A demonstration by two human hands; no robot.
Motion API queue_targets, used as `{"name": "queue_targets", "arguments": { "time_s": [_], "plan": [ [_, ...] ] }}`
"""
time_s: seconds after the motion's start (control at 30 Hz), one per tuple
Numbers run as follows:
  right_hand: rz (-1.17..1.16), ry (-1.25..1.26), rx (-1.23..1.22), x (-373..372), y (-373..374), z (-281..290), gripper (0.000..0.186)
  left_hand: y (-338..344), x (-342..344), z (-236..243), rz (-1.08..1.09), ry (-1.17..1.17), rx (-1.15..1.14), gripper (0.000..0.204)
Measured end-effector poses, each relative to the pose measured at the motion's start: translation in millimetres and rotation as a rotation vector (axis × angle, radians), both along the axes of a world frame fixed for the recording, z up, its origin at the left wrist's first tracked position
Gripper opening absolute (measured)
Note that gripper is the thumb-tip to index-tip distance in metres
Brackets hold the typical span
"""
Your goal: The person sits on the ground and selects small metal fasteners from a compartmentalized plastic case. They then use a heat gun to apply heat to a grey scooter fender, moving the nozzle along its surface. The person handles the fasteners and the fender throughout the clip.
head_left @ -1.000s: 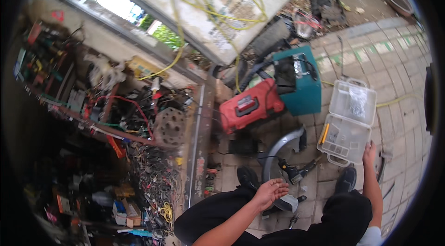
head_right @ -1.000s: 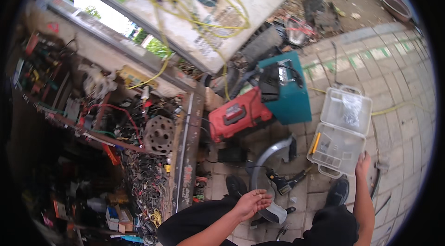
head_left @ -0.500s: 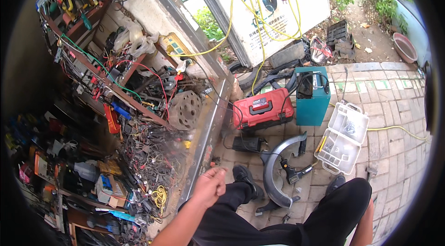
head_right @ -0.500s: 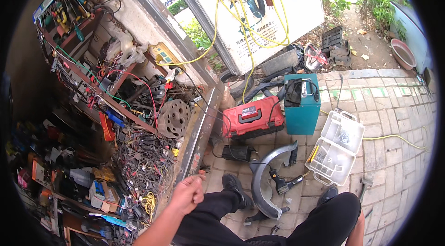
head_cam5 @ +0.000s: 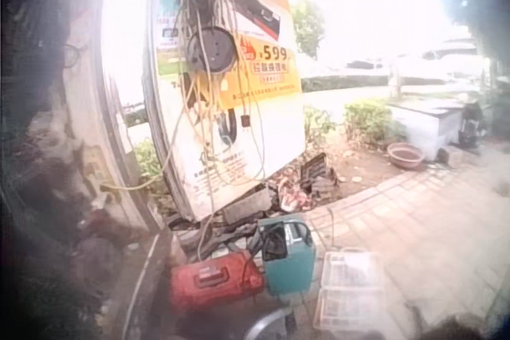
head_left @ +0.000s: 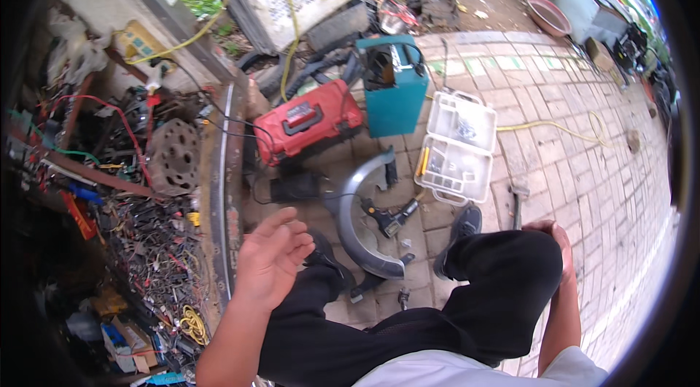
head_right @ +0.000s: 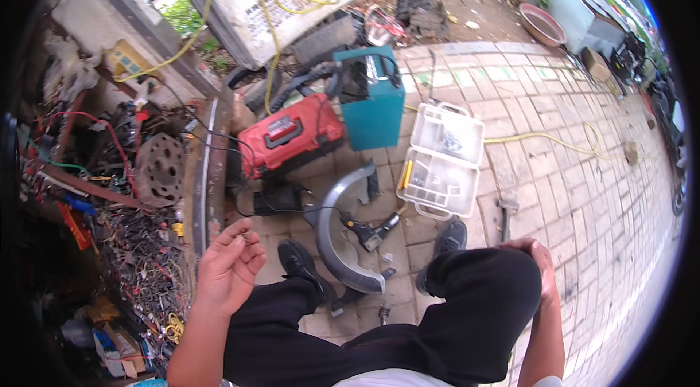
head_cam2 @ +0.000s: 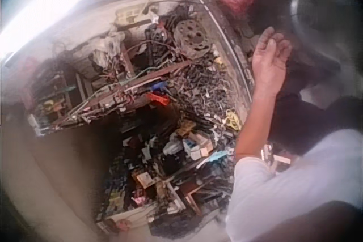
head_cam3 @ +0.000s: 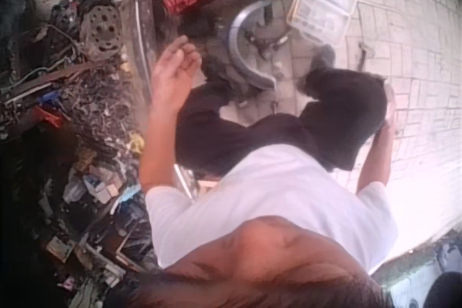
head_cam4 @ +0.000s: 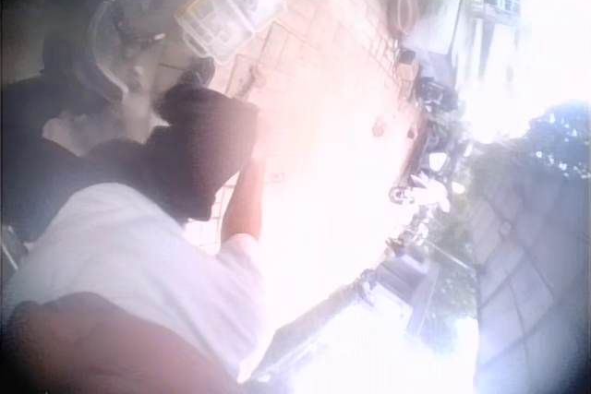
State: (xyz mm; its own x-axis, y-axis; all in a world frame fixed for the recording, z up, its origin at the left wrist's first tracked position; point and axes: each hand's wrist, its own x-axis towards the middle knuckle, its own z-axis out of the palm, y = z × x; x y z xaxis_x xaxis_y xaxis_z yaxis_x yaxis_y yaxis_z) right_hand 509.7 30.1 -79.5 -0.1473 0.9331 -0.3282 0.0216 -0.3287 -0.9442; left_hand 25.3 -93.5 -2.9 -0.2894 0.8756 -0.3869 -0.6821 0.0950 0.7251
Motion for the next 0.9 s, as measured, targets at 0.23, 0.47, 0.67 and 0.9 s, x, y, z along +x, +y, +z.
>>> {"name": "queue_targets", "arguments": {
  "time_s": [0.23, 0.47, 0.67, 0.9],
  "plan": [
    [0.006, -0.124, -0.080, -11.9, 35.0, -83.5, 0.043, -1.9, -7.6, -14.0, 0.098, 0.057, -0.190, 0.030],
    [0.704, -0.249, -0.235, -127.8, 101.7, -187.6, 0.029, -5.3, -21.3, -37.0, 0.006, -0.162, -0.129, 0.032],
    [0.899, -0.271, -0.240, -176.9, 118.2, -202.7, 0.028, 2.4, -21.9, -43.1, -0.035, -0.079, -0.278, 0.034],
    [1.218, 0.025, -0.006, -221.9, 123.6, -142.8, 0.024, 40.4, 17.2, -71.7, -0.234, 0.112, -0.480, 0.036]
  ]
}}
